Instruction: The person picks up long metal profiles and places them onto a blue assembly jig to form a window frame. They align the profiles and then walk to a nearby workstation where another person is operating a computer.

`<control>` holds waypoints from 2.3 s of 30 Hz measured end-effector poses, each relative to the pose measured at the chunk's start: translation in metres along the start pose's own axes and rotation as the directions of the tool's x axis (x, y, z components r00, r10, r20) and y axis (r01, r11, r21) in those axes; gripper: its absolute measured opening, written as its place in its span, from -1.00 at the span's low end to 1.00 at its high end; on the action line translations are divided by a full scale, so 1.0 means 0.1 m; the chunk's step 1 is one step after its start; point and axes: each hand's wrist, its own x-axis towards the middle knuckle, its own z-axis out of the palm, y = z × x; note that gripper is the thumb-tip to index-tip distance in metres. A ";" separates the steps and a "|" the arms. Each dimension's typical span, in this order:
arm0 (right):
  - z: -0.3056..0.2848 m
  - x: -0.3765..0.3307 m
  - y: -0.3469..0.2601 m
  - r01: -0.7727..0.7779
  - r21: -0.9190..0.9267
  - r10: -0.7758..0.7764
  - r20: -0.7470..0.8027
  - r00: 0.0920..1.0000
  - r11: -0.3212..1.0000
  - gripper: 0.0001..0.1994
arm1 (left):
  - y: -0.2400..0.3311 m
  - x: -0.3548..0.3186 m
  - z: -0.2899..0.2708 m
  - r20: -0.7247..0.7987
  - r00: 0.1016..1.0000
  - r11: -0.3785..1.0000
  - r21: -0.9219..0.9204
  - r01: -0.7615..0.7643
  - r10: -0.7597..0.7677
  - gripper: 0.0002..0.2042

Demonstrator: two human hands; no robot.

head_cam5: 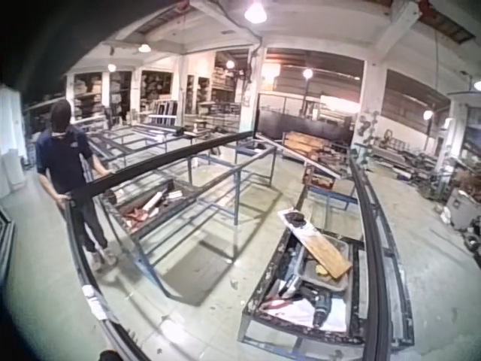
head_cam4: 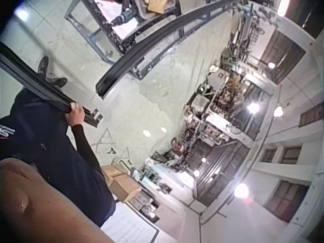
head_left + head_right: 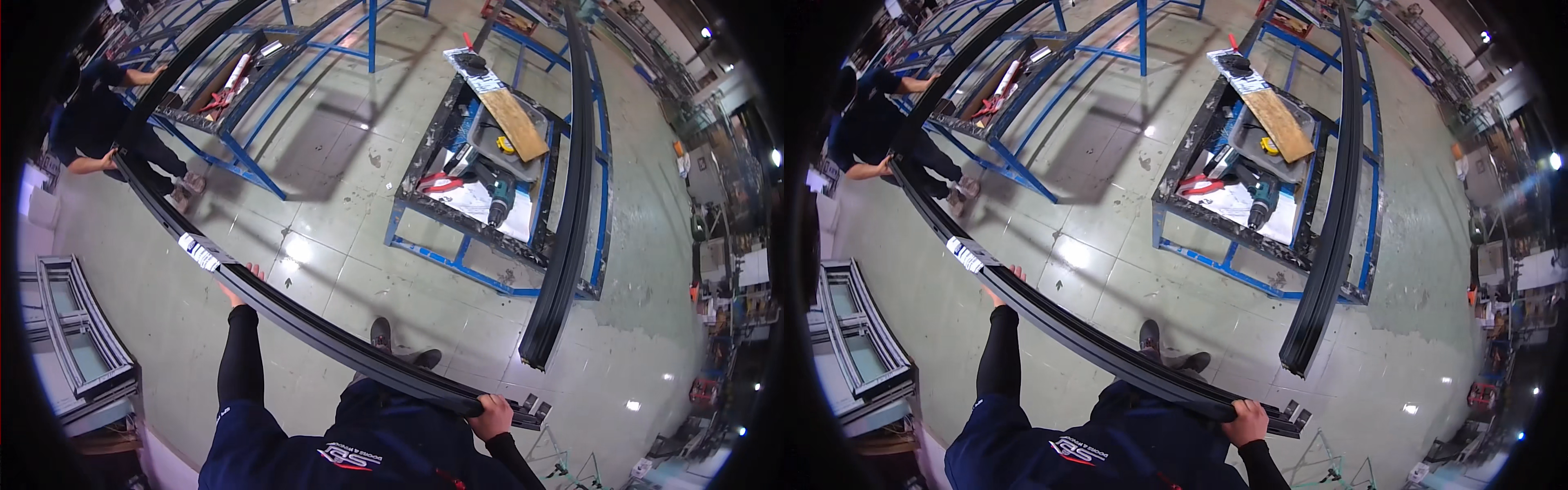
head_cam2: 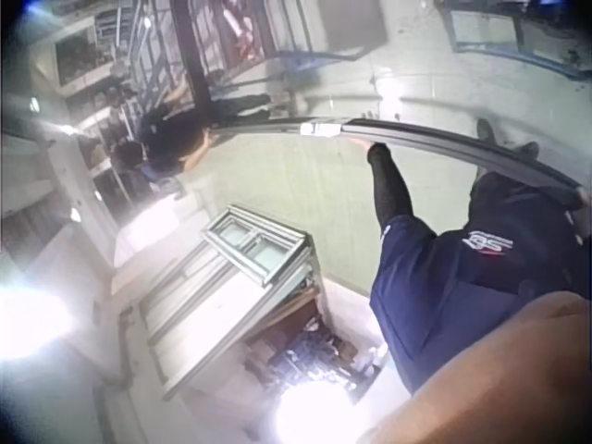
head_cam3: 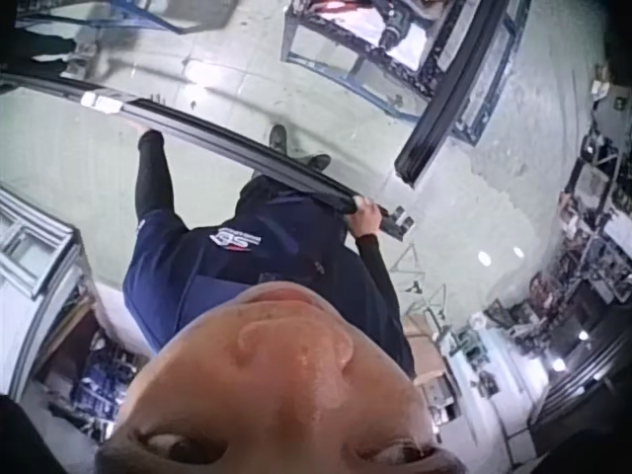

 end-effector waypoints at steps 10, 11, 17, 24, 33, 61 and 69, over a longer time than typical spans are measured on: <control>0.21 -0.06 -0.17 -0.042 -0.126 0.034 -0.070 0.997 0.991 -0.60 | 0.02 -0.29 0.45 -0.084 0.919 0.881 0.329 -0.340 0.386 -0.30; 0.23 -0.05 -0.11 -0.005 -0.134 -0.004 -0.061 0.998 0.991 -0.60 | 0.19 -0.11 0.12 -0.083 0.947 0.917 0.287 -0.275 0.310 -0.24; 0.21 -0.11 0.02 -0.029 -0.110 0.041 0.111 0.993 0.993 -0.70 | 0.74 0.29 0.01 0.039 0.814 0.793 0.206 -0.574 0.579 -0.14; 0.07 0.10 -0.10 0.026 -0.095 -0.035 -0.094 0.995 0.995 -0.62 | 0.69 -0.14 0.49 0.006 0.905 0.879 0.237 -0.413 0.424 -0.22; 0.05 0.23 -0.23 -0.012 -0.120 0.004 -0.064 0.998 0.993 -0.56 | 0.82 -0.08 0.62 0.088 0.937 0.905 0.243 -0.350 0.339 -0.09; -0.25 0.37 0.28 -0.098 0.173 0.043 0.294 0.955 0.980 -0.44 | -3.14 -2.89 0.09 -0.004 0.848 0.831 0.199 0.520 -0.529 -0.42; -0.88 1.27 2.17 -0.203 0.717 0.425 -0.143 0.894 0.667 -0.15 | -3.28 -2.87 -0.17 -0.089 0.949 0.935 0.164 0.315 -0.304 -0.40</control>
